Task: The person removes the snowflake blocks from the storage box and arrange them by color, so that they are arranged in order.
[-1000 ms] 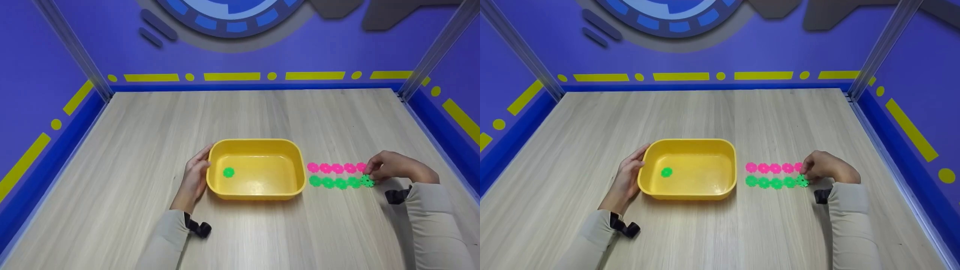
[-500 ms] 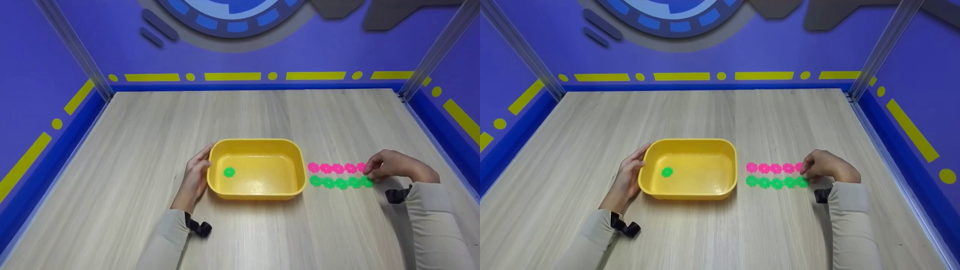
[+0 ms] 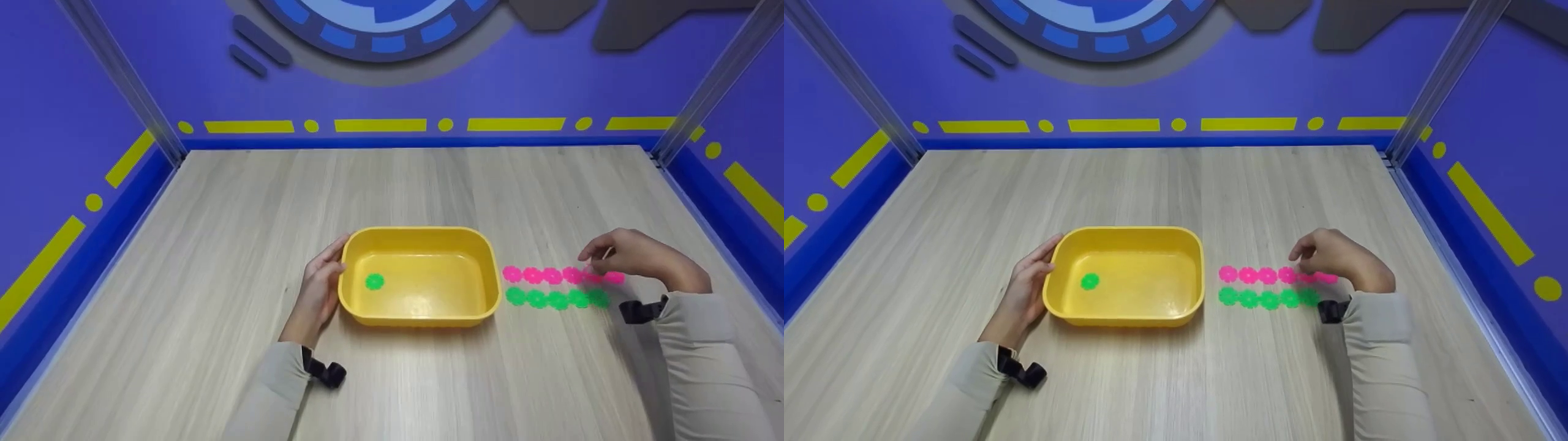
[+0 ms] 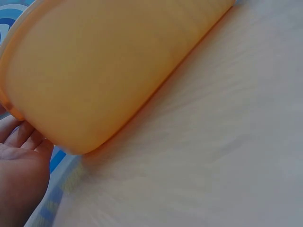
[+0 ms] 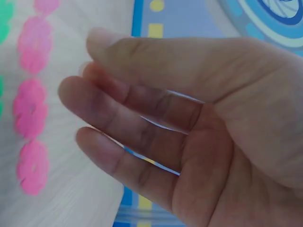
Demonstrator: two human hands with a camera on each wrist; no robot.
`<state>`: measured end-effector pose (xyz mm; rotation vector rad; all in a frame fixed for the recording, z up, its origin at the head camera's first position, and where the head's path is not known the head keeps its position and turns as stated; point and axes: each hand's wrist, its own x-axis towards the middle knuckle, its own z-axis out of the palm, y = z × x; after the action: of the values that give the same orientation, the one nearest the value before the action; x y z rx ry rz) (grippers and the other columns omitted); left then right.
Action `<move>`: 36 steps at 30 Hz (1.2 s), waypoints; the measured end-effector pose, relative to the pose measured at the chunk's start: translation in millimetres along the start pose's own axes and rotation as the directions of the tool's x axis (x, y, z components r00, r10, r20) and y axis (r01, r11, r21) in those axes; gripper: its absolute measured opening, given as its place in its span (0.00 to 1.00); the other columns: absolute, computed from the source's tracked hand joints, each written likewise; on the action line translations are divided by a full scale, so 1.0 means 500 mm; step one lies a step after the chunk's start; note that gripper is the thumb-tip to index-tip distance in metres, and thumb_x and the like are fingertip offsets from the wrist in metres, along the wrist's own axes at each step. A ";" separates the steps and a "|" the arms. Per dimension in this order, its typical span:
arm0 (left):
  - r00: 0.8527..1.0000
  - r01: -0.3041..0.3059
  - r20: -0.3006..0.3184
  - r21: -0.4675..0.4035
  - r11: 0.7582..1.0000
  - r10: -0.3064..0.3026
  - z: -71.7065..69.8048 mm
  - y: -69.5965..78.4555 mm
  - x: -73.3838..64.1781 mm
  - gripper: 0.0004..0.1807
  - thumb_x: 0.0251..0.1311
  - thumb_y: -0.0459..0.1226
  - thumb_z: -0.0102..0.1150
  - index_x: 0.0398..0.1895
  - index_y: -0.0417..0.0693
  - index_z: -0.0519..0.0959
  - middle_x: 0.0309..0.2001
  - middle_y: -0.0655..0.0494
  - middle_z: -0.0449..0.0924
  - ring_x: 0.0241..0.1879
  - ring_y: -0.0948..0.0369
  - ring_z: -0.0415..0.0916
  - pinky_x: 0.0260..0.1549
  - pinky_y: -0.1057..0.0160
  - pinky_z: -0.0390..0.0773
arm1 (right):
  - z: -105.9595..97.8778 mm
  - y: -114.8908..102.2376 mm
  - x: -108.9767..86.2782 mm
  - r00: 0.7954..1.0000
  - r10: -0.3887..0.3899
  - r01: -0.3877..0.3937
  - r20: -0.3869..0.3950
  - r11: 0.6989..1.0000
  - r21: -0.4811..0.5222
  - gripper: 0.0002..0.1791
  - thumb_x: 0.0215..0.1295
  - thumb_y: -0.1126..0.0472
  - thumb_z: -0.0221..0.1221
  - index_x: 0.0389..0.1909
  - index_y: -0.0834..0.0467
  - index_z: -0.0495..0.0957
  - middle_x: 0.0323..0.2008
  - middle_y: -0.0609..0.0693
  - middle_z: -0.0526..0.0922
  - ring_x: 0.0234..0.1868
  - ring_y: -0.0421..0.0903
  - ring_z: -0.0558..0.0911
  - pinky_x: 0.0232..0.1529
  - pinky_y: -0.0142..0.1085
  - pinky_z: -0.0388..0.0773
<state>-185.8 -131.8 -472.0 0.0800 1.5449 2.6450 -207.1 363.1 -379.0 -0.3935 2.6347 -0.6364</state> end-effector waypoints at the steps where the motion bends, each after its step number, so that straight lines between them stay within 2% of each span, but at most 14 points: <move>1: 1.000 0.001 0.000 0.003 1.000 -0.001 0.000 0.000 0.000 0.35 0.56 0.22 0.39 0.72 0.32 0.55 0.75 0.42 0.52 0.74 0.54 0.50 0.70 0.60 0.58 | -0.002 -0.007 0.001 1.000 -0.007 0.007 -0.007 1.000 -0.002 0.13 0.61 0.65 0.59 0.45 0.64 0.82 0.37 0.53 0.85 0.35 0.44 0.79 0.31 0.32 0.77; 12: 0.999 0.017 -0.030 0.004 1.000 -0.017 0.001 -0.002 -0.001 0.34 0.56 0.22 0.40 0.71 0.35 0.59 0.73 0.45 0.56 0.73 0.55 0.55 0.68 0.62 0.62 | -0.008 -0.085 0.013 0.991 -0.109 0.106 -0.071 0.993 -0.046 0.14 0.61 0.62 0.62 0.47 0.61 0.82 0.35 0.49 0.86 0.34 0.42 0.82 0.34 0.29 0.80; 18: 0.999 0.016 -0.031 0.010 1.000 -0.015 0.001 -0.002 0.000 0.34 0.55 0.22 0.40 0.71 0.35 0.58 0.74 0.45 0.56 0.73 0.55 0.54 0.68 0.63 0.62 | -0.006 -0.127 0.025 0.992 -0.115 0.116 -0.052 0.993 0.004 0.14 0.63 0.60 0.60 0.49 0.58 0.82 0.36 0.49 0.85 0.36 0.43 0.82 0.39 0.34 0.84; 26: 1.000 0.004 -0.023 0.006 1.000 -0.004 -0.001 -0.002 0.000 0.34 0.55 0.22 0.39 0.70 0.33 0.58 0.73 0.42 0.57 0.73 0.53 0.55 0.69 0.59 0.61 | -0.004 -0.185 0.053 0.967 -0.235 0.231 -0.098 0.972 -0.046 0.12 0.64 0.58 0.60 0.47 0.56 0.83 0.37 0.48 0.87 0.34 0.42 0.82 0.37 0.33 0.83; 36: 1.000 -0.002 -0.009 -0.017 1.000 0.001 0.002 0.000 0.001 0.35 0.54 0.21 0.38 0.71 0.30 0.56 0.74 0.40 0.53 0.74 0.52 0.51 0.71 0.58 0.57 | 0.013 -0.241 0.091 0.950 -0.294 0.296 -0.107 0.955 0.002 0.13 0.63 0.57 0.61 0.48 0.54 0.83 0.38 0.47 0.86 0.37 0.43 0.82 0.42 0.37 0.84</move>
<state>-186.2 -130.8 -471.3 0.0683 1.5254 2.6627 -223.4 241.3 -340.4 -0.7797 2.6900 -0.7929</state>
